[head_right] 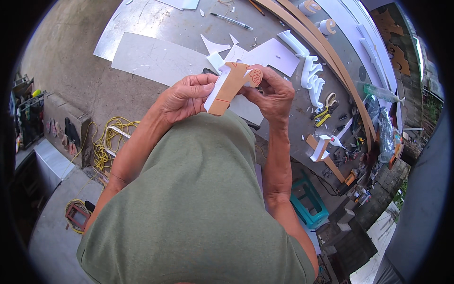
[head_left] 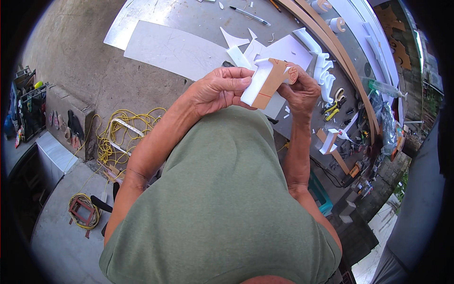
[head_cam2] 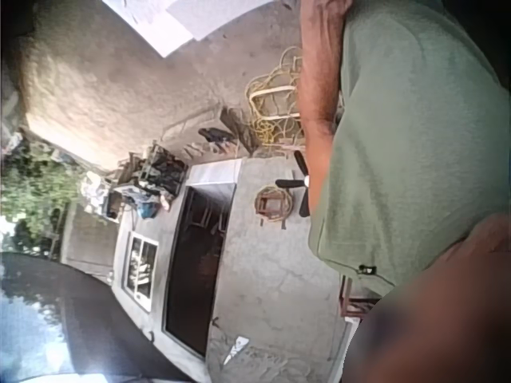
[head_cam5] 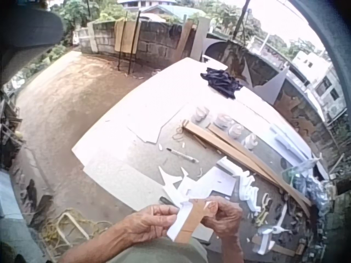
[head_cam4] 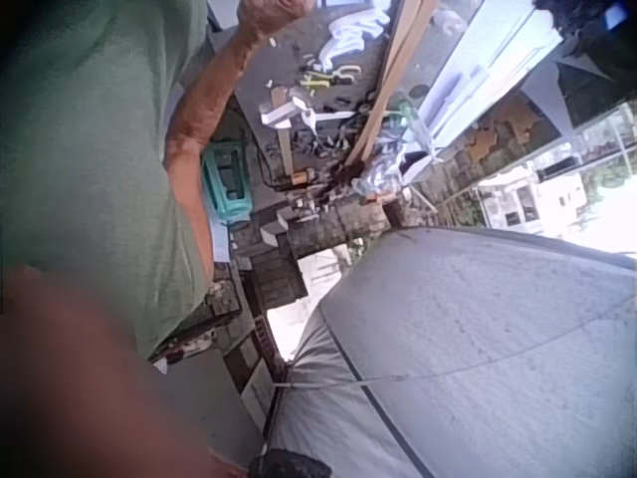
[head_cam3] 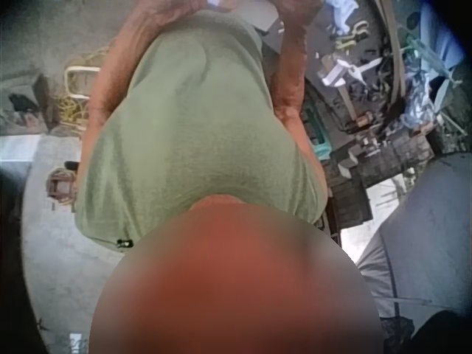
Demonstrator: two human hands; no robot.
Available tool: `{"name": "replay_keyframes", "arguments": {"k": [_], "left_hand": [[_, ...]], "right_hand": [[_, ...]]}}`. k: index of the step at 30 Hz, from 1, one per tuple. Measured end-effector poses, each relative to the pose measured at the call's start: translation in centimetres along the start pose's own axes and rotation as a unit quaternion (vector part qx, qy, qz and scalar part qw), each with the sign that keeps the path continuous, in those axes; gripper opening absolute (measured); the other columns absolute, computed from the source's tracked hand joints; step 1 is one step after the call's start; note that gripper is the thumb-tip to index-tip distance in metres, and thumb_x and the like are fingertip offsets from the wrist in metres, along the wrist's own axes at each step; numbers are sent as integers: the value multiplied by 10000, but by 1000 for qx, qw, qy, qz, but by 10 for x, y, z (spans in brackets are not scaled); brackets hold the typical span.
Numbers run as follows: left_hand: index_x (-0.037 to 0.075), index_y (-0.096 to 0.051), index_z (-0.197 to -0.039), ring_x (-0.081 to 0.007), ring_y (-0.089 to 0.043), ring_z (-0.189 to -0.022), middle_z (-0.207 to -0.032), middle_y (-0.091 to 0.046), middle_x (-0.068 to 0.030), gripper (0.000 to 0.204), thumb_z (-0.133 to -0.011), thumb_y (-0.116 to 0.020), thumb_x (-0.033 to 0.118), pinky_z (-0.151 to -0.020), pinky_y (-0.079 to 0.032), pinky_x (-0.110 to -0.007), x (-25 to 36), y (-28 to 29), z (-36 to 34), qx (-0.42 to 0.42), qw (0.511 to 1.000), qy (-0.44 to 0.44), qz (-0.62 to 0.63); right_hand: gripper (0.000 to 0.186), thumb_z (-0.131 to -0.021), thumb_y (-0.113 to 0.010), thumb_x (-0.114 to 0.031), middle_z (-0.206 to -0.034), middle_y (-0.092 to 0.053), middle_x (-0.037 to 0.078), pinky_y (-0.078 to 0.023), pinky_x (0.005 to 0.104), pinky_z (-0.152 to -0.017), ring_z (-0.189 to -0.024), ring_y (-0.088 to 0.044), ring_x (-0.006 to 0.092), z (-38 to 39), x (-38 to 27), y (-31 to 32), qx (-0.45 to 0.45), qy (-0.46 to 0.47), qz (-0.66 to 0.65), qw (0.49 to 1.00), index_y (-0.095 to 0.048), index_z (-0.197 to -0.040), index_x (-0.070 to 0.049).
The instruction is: Cutting and assembling foam or vinyl sign components using a utility knife.
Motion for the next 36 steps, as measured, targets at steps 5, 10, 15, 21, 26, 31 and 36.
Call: {"name": "replay_keyframes", "arguments": {"k": [5, 10, 15, 21, 26, 31, 36], "left_hand": [[-136, -541, -1276, -341, -711, -995, -1126, -676, -267, 506, -918, -685, 192, -920, -583, -408, 14, -4, 5, 31, 996, -16, -84], [-142, -556, -1266, -302, -727, -938, -1053, -703, -249, 630, -851, -764, 285, -861, -594, -369, 28, -26, 15, 73, 958, -64, -269], [-126, -568, -1273, -217, -724, -905, -1028, -715, -207, 697, -770, -840, 273, -840, -584, -314, 36, -56, 27, 129, 915, -86, -371], [-123, -565, -1282, -194, -714, -921, -1045, -713, -199, 706, -751, -861, 235, -850, -582, -306, 36, -57, 28, 131, 922, -91, -354], [-123, -561, -1288, -194, -713, -935, -1052, -711, -198, 702, -759, -855, 234, -863, -579, -313, 36, -57, 27, 129, 918, -92, -363], [-122, -560, -1289, -195, -714, -935, -1053, -712, -198, 710, -757, -860, 241, -868, -577, -315, 35, -56, 27, 131, 920, -86, -360], [-123, -546, -1306, -190, -709, -944, -1062, -710, -194, 720, -764, -859, 234, -877, -571, -309, 32, -57, 28, 127, 924, -80, -353]], "right_hand": [[441, -732, -788, 114, -1042, -691, 129, -617, 325, -819, -947, -689, 198, -2, -6, 1, -16, 21, 31, 999, -663, -1153, 78], [435, -728, -795, 111, -1040, -691, 124, -604, 305, -834, -954, -684, 182, -2, -7, 3, -9, 17, 33, 999, -671, -1142, 68], [444, -717, -807, 108, -1058, -696, 124, -590, 292, -850, -965, -680, 171, -4, -7, 6, -18, 21, 39, 999, -677, -1139, 61], [454, -713, -811, 105, -1073, -697, 125, -587, 286, -842, -974, -678, 167, -5, -8, 6, -30, 15, 57, 998, -679, -1144, 58], [453, -710, -821, 93, -1072, -696, 125, -584, 276, -843, -976, -675, 160, -5, -8, 8, -23, 12, 58, 998, -679, -1139, 57], [453, -717, -821, 88, -1070, -694, 128, -583, 280, -850, -980, -674, 163, -4, -10, 7, -21, 18, 56, 998, -670, -1143, 63], [449, -723, -818, 88, -1072, -690, 136, -586, 292, -858, -988, -674, 173, -3, -11, 6, -17, 28, 48, 998, -663, -1144, 74]]}}
Point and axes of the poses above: each hand's wrist, its own z-axis away from the middle knuckle, its own y-axis out of the back of the hand, x = y × z, the point moved 9 cm from there along -z, towards the middle knuckle
